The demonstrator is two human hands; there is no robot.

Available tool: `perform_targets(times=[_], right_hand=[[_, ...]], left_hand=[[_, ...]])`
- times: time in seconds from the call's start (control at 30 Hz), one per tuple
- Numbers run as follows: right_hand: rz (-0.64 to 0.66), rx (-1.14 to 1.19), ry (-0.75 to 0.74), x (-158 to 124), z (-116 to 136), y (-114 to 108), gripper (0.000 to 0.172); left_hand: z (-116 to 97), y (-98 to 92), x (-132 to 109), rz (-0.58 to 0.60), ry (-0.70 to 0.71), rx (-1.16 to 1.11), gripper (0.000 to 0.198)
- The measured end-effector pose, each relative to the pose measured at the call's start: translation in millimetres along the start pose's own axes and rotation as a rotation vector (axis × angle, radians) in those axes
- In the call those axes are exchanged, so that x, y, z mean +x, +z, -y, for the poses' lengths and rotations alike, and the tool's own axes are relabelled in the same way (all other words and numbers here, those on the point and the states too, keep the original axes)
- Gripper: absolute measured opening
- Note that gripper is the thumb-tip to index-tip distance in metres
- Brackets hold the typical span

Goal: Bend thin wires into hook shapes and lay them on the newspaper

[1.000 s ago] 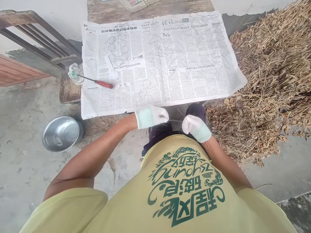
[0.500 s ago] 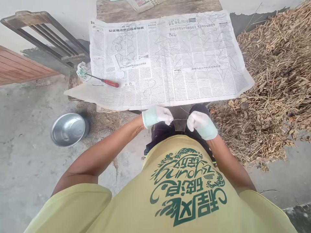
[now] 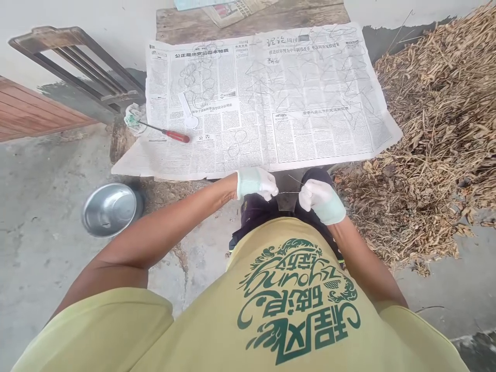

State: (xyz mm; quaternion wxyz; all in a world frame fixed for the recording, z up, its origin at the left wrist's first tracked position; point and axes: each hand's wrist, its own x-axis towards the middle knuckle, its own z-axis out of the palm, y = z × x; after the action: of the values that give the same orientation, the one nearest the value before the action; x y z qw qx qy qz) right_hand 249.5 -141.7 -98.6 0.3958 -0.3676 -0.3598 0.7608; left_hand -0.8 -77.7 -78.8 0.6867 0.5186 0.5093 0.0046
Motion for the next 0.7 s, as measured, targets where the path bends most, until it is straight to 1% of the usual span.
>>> perform_targets(times=[0.1,0.2,0.37,0.47,0.57,0.63,0.7], right_hand=[[0.0,0.007,-0.011,-2.0,1.7,1.3,0.038],[0.01,0.011,-0.018,-5.7,5.1,5.0,0.036],[0.024,-0.027,-0.037,-11.1,9.0,11.2,0.036],[0.011,-0.059,-0.043,-13.2,9.5,14.8,0.035],[0.019,-0.046,-0.038,-14.5,7.4,17.1,0.035],[0.023,-0.041,-0.029,-15.0,4.2,16.5,0.035],[0.033,-0.048,-0.019,-15.3,0.2,14.1,0.035]], left_hand=[[-1.5,1.3,-2.7,0.013,-0.006,-0.027,0.007],[-5.8,3.2,-11.1,0.008,-0.029,-0.057,0.006],[-14.8,8.2,-25.9,-0.034,-0.065,-0.025,0.007],[-22.3,12.0,-29.5,-0.055,-0.136,0.072,0.009],[-28.8,15.7,-28.0,-0.045,-0.217,0.225,0.012],[-30.1,18.5,-24.2,-0.029,-0.224,0.333,0.013],[-28.8,21.8,-19.2,-0.02,-0.19,0.43,0.015]])
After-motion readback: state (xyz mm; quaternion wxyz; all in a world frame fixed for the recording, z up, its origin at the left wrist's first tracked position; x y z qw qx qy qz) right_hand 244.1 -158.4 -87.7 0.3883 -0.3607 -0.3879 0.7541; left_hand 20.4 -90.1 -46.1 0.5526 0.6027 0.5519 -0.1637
